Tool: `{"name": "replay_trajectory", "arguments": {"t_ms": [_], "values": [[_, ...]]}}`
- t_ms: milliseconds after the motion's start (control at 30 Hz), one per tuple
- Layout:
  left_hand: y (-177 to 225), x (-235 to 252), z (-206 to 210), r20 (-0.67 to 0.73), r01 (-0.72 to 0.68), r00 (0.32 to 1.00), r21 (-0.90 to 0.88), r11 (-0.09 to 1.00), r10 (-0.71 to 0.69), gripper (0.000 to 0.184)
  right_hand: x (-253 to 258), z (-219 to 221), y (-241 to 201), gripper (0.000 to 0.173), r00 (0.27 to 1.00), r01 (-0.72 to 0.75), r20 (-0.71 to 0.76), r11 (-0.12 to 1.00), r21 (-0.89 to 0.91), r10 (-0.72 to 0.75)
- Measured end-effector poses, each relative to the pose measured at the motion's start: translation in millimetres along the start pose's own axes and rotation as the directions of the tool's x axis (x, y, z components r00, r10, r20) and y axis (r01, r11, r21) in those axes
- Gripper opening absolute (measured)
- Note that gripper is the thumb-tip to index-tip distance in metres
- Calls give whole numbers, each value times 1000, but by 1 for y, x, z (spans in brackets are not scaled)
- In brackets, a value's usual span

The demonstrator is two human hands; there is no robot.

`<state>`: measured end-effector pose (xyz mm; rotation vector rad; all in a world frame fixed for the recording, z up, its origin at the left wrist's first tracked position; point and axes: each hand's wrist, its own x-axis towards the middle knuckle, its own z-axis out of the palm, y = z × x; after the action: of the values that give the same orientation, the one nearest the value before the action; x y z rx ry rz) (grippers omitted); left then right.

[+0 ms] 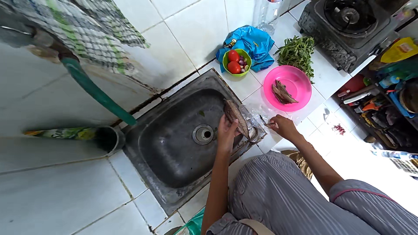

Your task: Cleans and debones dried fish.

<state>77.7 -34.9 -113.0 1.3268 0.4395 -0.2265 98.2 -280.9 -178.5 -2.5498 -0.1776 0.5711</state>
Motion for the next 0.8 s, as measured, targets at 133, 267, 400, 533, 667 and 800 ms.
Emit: {"name": "replay_trajectory", "arguments": {"t_ms": [133,267,400,533,667,800], "values": [[3,-3,3,-12,17,1000,-8,1000,-17,48,-4,10,3,25,997,36,-70,999,2,-36],[2,-4,6,-5,23,1000,-10,1000,-23,47,-5,15,6,24,995,36,-97,999,13,-34],[1,-5,7,-8,30,1000,-16,999,-30,45,-4,16,8,23,994,34,-101,999,-9,-35],[0,-5,6,-20,44,999,-9,999,-44,46,-6,11,4,21,998,-27,-58,1000,-4,26],[-2,-4,9,-13,72,997,59,996,-71,50,-10,-1,10,26,990,-140,1,976,168,142],[-17,5,30,63,109,991,153,982,-119,57,-17,-19,17,22,980,-134,-97,939,318,173]]}}
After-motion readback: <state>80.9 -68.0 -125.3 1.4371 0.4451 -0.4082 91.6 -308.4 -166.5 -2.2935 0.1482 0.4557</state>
